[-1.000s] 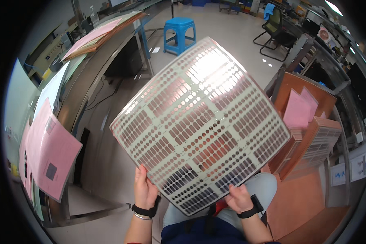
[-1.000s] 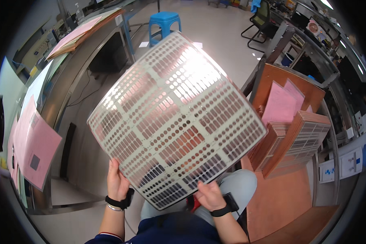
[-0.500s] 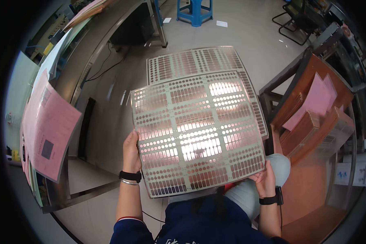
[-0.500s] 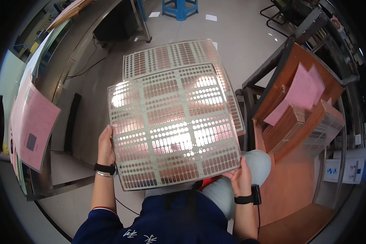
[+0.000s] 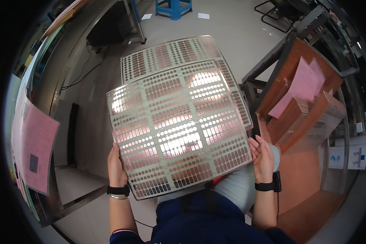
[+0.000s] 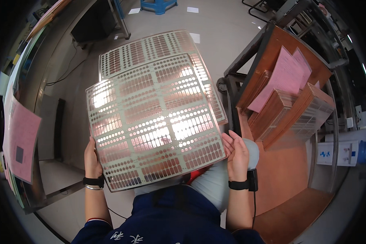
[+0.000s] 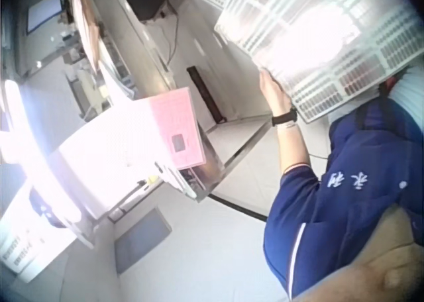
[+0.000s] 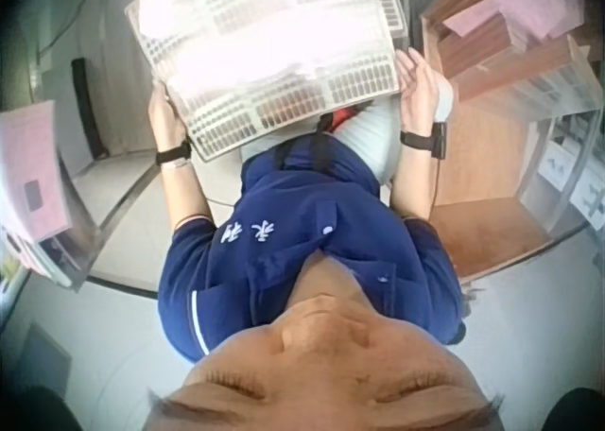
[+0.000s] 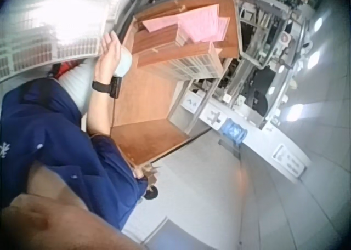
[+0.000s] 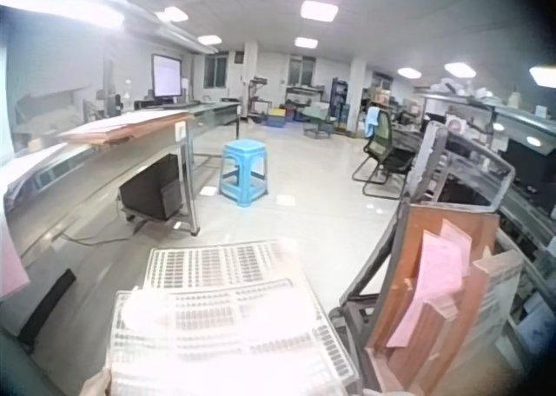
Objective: Inspecting and sorting large perforated metal sheets into a transport cart.
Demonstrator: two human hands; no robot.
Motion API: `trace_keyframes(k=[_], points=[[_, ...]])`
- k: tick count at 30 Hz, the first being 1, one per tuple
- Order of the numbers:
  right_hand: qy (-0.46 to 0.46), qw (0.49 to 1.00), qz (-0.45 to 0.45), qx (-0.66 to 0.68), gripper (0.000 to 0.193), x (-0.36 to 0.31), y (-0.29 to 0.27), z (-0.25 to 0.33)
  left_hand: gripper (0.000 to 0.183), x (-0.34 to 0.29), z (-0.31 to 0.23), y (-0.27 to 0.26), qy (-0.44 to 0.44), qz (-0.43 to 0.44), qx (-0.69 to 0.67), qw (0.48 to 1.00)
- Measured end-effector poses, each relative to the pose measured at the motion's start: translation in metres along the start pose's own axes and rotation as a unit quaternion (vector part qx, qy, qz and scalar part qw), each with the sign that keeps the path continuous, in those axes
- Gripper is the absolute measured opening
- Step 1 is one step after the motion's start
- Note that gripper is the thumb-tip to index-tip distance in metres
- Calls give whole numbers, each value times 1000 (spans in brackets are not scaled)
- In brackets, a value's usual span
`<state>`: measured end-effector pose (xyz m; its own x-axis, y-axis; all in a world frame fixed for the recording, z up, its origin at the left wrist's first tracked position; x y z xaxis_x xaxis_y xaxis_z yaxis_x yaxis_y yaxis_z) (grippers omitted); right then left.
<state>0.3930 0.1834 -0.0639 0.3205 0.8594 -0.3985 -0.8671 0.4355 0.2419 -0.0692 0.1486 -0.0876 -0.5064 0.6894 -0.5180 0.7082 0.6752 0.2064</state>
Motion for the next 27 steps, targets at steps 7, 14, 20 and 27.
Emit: trace_keyframes(k=[7,14,20,27], points=[[-15,999,9,-47,35,-5,5,4,34,2,-5,-3,81,-36,38,995],[-20,999,-2,-51,32,-3,7,3,34,1,-7,-3,111,-24,49,992],[2,991,44,-126,31,4,9,12,31,-2,-13,3,134,-18,61,989],[-87,964,156,-197,23,12,14,44,27,-24,-52,21,181,21,19,983]])
Point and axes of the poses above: each hand's wrist, its own x-axis towards the middle knuckle, its own y-axis out of the palm, z = x × y, the point moved 7 cm from there along x, towards the middle knuckle, and after that the axes turned 5 degrees about -z, right-handed, at the moved point
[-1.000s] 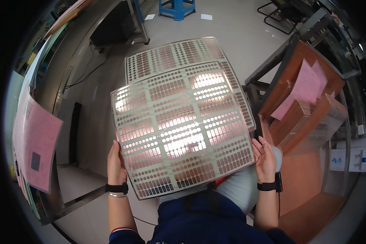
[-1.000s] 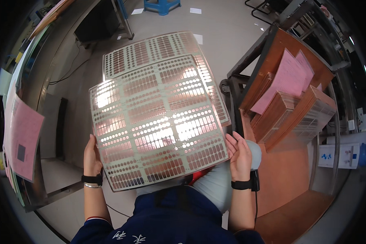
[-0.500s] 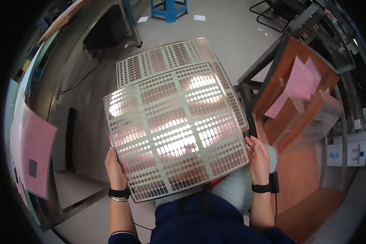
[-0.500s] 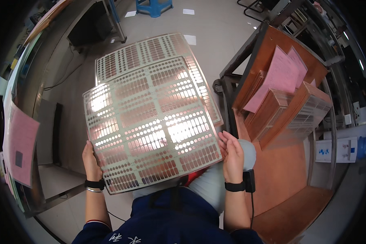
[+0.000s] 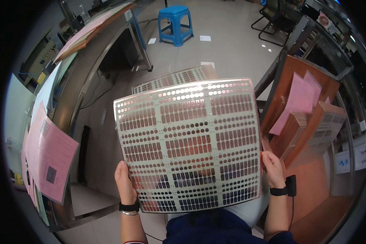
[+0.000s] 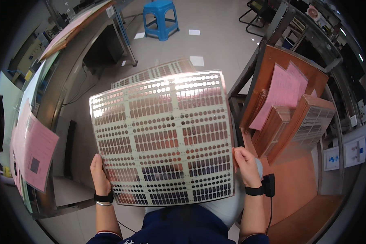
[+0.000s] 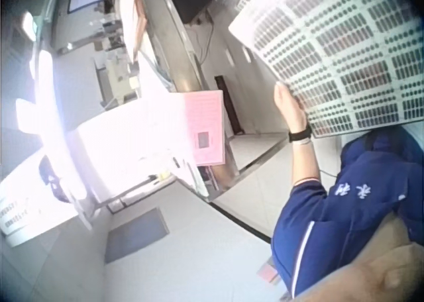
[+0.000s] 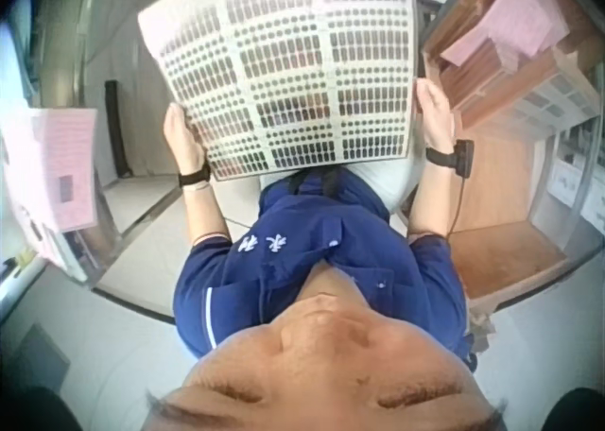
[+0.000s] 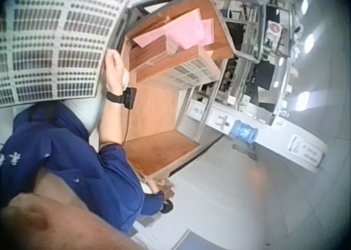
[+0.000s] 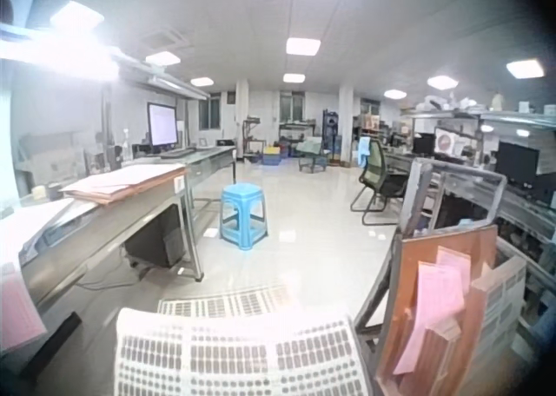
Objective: Inspecting and sorting large perforated metal sheets into a transport cart.
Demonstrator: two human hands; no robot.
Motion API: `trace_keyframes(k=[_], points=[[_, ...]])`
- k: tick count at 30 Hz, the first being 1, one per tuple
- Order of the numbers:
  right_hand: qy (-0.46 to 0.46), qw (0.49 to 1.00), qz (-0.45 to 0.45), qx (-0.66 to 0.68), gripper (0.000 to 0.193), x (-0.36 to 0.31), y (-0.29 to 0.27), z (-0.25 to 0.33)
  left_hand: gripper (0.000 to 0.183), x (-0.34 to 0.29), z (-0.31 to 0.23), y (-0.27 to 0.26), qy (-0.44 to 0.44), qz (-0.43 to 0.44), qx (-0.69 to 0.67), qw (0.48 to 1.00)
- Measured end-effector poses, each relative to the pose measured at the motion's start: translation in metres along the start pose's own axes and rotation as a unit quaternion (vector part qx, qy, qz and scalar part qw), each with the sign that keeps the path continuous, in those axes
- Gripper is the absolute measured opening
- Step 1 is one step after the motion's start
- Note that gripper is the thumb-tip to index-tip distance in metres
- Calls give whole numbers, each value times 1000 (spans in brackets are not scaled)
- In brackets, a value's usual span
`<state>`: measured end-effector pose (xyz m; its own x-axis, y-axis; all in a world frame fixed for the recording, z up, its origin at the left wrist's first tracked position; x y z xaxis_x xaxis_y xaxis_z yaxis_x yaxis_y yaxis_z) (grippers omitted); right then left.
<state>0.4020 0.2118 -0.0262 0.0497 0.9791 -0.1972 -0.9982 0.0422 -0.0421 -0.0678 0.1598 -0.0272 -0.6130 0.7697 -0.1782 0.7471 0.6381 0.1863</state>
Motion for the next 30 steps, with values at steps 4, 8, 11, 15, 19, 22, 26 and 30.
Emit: trace_keyframes(k=[4,8,11,15,19,22,26,30], points=[[-98,991,-38,78,15,3,-11,38,20,-13,-48,24,56,77,-87,992],[-203,969,-73,119,15,16,-20,83,21,-24,-92,29,268,75,-83,957],[-244,939,-161,182,23,34,-18,105,21,-22,-115,56,422,182,52,887],[-76,941,-112,309,34,82,-63,50,24,-36,-130,104,471,250,233,813],[-69,932,-59,351,35,58,-32,49,30,-37,-105,117,409,197,257,853],[-57,925,-30,374,36,47,-17,44,28,-44,-94,126,405,192,253,857],[-41,918,-6,395,37,31,-11,31,36,-49,-79,140,381,212,248,865],[-23,910,12,413,38,18,-4,20,53,-46,-43,140,143,194,26,970]])
Point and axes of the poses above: each hand's wrist, its own x-axis towards the middle knuckle, its own y-axis out of the palm, z = x × y, the point moved 7 cm from there along x, towards the middle knuckle, and after that the axes turned 5 degrees about -z, right-handed, at the moved point
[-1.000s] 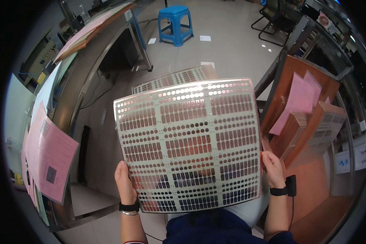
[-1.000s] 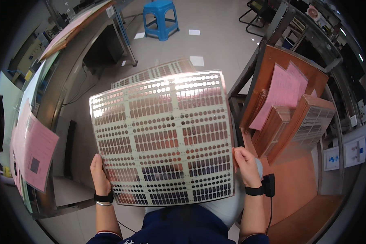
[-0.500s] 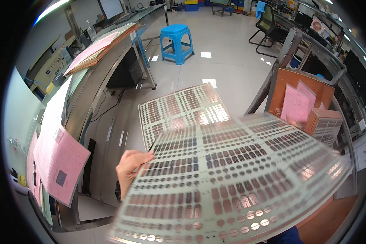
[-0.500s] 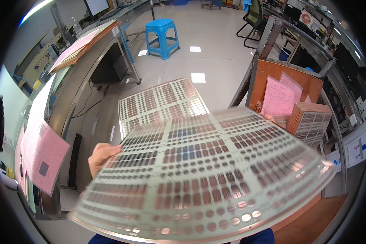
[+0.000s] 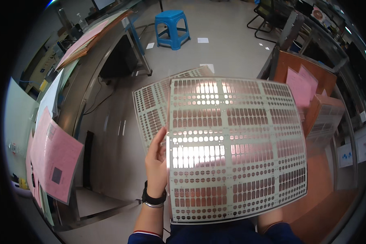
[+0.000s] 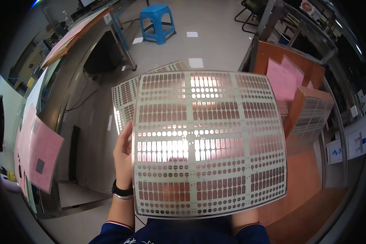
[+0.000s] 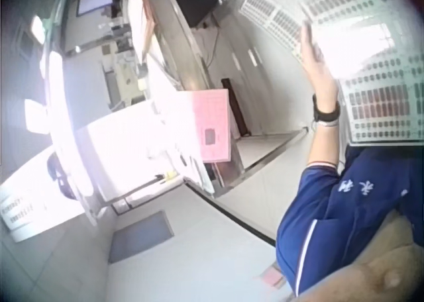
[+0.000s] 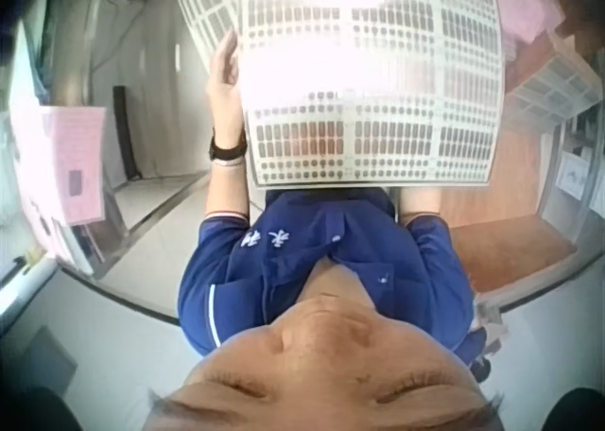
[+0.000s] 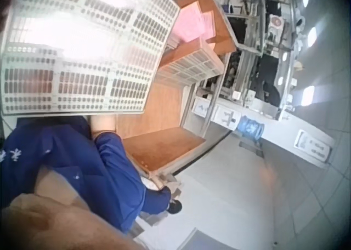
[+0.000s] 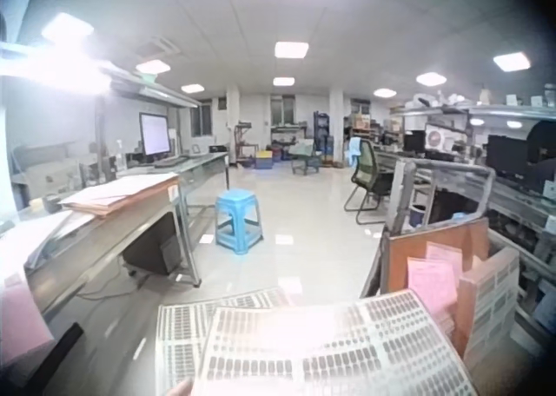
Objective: Inspecting and sorting large perforated metal sheets into a transport cart.
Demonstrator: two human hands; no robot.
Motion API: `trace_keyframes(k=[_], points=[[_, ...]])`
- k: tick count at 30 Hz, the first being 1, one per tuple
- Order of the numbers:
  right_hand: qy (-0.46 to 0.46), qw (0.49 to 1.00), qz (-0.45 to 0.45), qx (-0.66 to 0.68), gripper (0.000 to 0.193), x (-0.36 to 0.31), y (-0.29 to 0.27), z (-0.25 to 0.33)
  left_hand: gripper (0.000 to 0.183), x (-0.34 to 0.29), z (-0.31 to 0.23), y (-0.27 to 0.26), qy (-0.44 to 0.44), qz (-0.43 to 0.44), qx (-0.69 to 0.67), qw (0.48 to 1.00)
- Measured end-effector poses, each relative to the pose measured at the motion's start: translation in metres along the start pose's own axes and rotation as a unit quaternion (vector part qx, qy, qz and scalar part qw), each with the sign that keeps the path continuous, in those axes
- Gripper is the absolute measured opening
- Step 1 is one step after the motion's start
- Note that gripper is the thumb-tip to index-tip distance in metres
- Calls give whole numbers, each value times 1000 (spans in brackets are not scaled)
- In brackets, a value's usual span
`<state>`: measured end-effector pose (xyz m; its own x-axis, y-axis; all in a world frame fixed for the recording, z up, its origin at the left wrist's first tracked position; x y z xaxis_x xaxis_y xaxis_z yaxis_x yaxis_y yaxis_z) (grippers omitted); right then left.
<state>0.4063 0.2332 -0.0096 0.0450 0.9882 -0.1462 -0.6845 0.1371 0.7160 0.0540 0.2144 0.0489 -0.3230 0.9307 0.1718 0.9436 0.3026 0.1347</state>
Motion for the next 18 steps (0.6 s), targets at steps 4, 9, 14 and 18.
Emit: trace_keyframes(k=[4,9,14,18], points=[[13,999,4,40,39,-7,4,-9,36,-31,54,-13,-263,26,-251,931],[34,995,17,92,41,-23,23,-31,29,-59,48,-2,-362,-33,-151,919],[70,992,36,97,42,-14,25,-41,23,-67,70,-63,-332,-86,-100,934],[82,987,92,106,43,-5,11,-16,21,-55,67,-89,-284,-126,-74,948]])
Point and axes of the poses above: each hand's wrist, its own x-axis towards the middle knuckle, its own y-axis out of the palm, z = x × y, the point moved 7 cm from there along x, towards the middle knuckle, and after that the axes turned 5 degrees about -z, right-handed, at the moved point
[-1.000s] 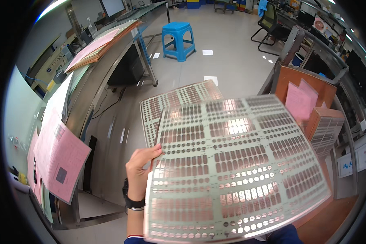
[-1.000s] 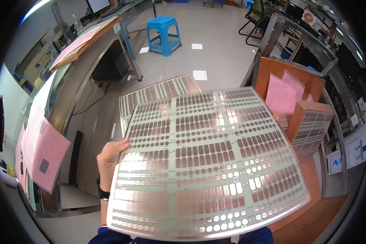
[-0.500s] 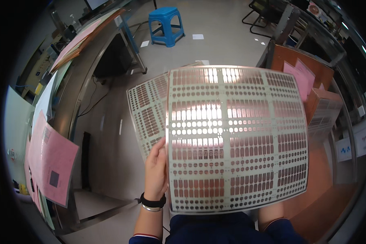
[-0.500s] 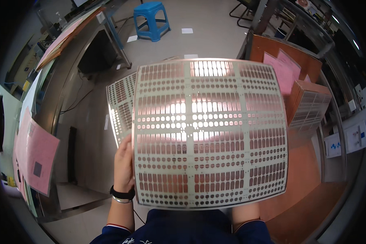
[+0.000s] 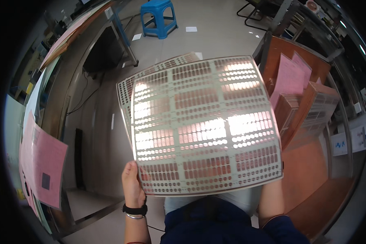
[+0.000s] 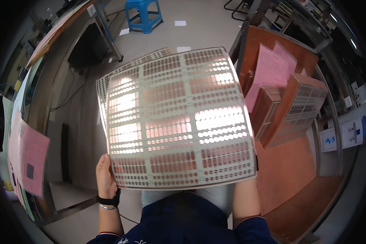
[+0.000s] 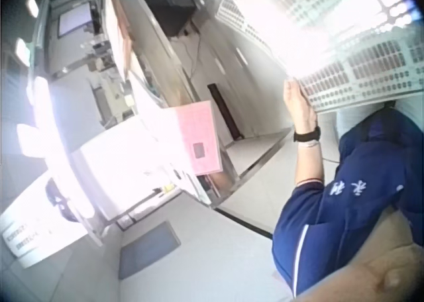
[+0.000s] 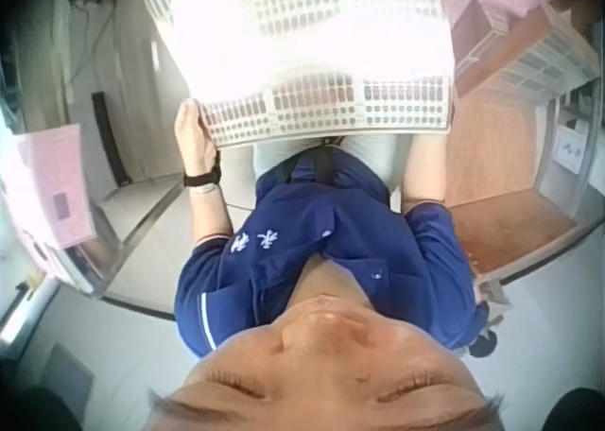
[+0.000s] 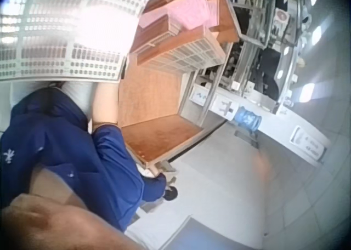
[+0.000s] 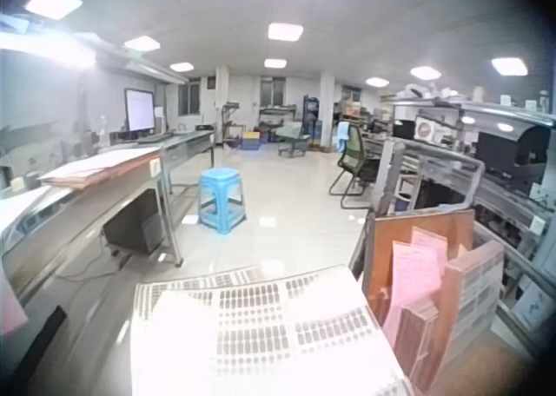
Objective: Inspecting and sorting large perforated metal sheets into a transport cart.
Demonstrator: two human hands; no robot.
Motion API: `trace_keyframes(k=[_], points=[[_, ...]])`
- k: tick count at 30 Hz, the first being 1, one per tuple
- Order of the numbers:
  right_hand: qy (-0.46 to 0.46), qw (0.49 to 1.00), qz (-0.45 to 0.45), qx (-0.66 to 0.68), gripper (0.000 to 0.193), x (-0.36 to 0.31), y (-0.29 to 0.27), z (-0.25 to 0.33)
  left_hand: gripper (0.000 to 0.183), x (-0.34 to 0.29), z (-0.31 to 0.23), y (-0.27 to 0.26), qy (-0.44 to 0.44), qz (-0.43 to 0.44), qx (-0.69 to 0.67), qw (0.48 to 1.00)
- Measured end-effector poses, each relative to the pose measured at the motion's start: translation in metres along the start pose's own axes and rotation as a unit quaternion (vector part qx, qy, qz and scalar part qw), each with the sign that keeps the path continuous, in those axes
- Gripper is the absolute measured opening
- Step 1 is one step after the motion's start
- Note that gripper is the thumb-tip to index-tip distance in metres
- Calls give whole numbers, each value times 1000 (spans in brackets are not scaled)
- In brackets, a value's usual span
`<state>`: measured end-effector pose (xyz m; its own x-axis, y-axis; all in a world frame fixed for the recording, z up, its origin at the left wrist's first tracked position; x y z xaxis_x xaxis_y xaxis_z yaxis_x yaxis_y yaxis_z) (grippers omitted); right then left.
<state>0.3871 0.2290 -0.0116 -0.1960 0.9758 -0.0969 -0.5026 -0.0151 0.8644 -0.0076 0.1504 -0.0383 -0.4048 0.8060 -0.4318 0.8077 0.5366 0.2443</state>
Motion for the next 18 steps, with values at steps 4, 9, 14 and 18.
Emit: trace_keyframes(k=[4,9,14,18], points=[[-2,998,-45,-41,44,7,33,-4,20,17,-3,-25,46,-36,37,998],[-57,981,-165,-87,46,13,40,-9,23,22,-6,-35,60,-51,25,997],[0,981,-164,-107,46,9,28,-15,25,25,-8,-35,65,-54,25,996],[63,971,-146,-181,42,-2,14,-14,26,25,-17,-35,79,-32,29,996]])
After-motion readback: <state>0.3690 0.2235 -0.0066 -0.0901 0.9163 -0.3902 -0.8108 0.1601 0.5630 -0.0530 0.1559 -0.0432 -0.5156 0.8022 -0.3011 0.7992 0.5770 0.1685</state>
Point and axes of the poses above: each hand's wrist, its own x-axis towards the middle knuckle, its own y-axis out of the palm, z = x × y, the point moved 7 cm from there along x, towards the middle knuckle, and after that the axes turned 5 degrees about -z, right-handed, at the moved point
